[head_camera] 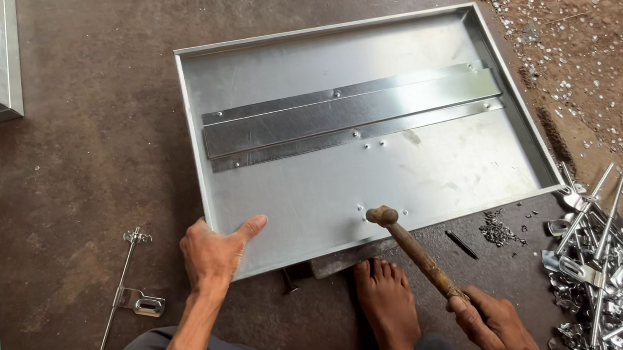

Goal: The person assembles a metal panel by positioning a latch and handle, marking holes with a punch, and hammering pins into place on the metal surface.

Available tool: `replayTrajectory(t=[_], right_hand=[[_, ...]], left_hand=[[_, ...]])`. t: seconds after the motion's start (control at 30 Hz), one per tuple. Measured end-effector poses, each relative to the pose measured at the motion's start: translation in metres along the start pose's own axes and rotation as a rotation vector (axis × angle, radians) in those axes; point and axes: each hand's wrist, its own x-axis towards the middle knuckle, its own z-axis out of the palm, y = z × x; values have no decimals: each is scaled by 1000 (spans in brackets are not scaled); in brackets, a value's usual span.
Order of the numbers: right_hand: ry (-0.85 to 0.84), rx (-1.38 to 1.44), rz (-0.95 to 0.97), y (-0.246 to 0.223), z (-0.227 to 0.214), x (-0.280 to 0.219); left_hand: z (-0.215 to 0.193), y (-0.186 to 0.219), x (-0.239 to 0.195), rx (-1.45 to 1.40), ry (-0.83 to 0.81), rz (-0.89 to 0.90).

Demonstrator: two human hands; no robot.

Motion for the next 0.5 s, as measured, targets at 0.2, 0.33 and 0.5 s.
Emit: replayTrajectory(t=[0.2, 0.33, 0.5], right_hand=[[8, -135, -167, -57, 7, -7], [225, -279, -787, -73, -5, -6], [372, 370, -888, -30, -1, -4]], left_hand=[[6, -7, -9, -140, 44, 148], [1, 3, -9, -48, 69, 94], [9, -7, -12, -94, 58, 143]])
